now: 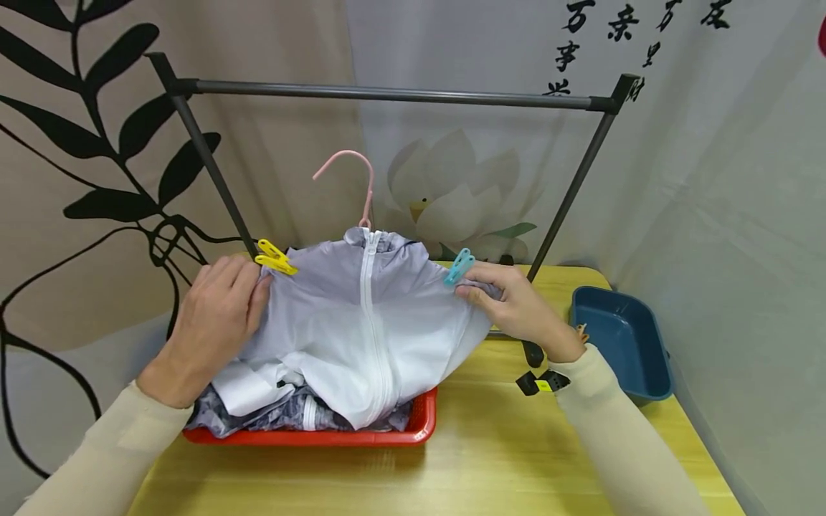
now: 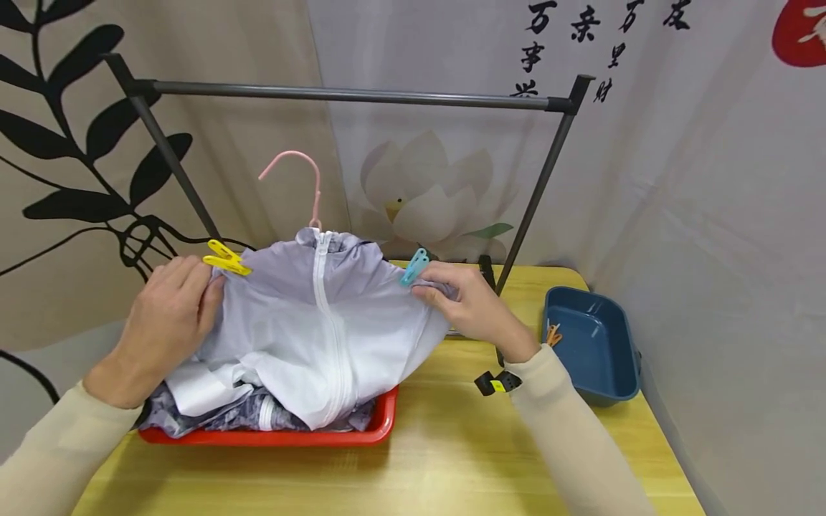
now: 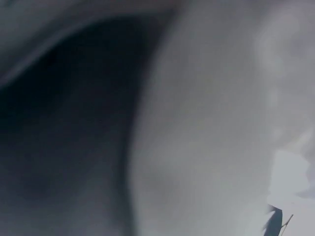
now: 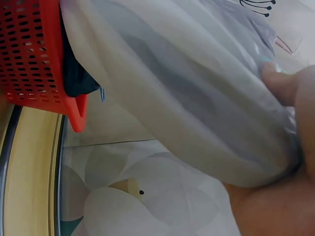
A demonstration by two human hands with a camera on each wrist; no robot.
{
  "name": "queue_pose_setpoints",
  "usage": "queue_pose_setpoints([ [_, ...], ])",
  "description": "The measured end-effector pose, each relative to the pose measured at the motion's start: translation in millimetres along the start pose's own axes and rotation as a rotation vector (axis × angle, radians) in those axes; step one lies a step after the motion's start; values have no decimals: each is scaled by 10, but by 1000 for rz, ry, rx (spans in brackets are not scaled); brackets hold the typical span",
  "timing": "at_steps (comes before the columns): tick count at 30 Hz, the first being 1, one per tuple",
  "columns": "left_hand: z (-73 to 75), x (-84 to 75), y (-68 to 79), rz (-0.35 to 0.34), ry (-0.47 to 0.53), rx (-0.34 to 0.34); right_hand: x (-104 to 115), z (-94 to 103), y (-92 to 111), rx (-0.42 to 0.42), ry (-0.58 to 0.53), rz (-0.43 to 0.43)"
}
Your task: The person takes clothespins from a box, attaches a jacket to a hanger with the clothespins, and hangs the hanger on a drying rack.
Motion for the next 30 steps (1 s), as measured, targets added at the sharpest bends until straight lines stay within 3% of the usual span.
queue_pose_setpoints([
  [8, -67, -24, 61, 23, -6, 34, 67, -7, 91, -113, 49, 160],
  [11, -55, 2, 47, 65, 4, 35, 98, -14, 99, -138, 65, 202],
  [17, -38, 143, 39, 247, 74, 67, 169, -12, 99, -182, 114, 235],
  [23, -22, 289, 140, 450, 142, 145, 210, 11, 137, -218, 137, 271],
  [30, -107, 366, 336, 625, 195, 309, 248, 57, 183, -267, 149, 278],
])
Point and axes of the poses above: each hand's wrist, its own y-axis away from the middle knuckle, its own z-axis out of the back of the hand, x = y × z, the point moved 10 cm from there along -y, towards the middle knuckle, and after that the axes turned 8 degrees about -y, right-handed, at the moved point
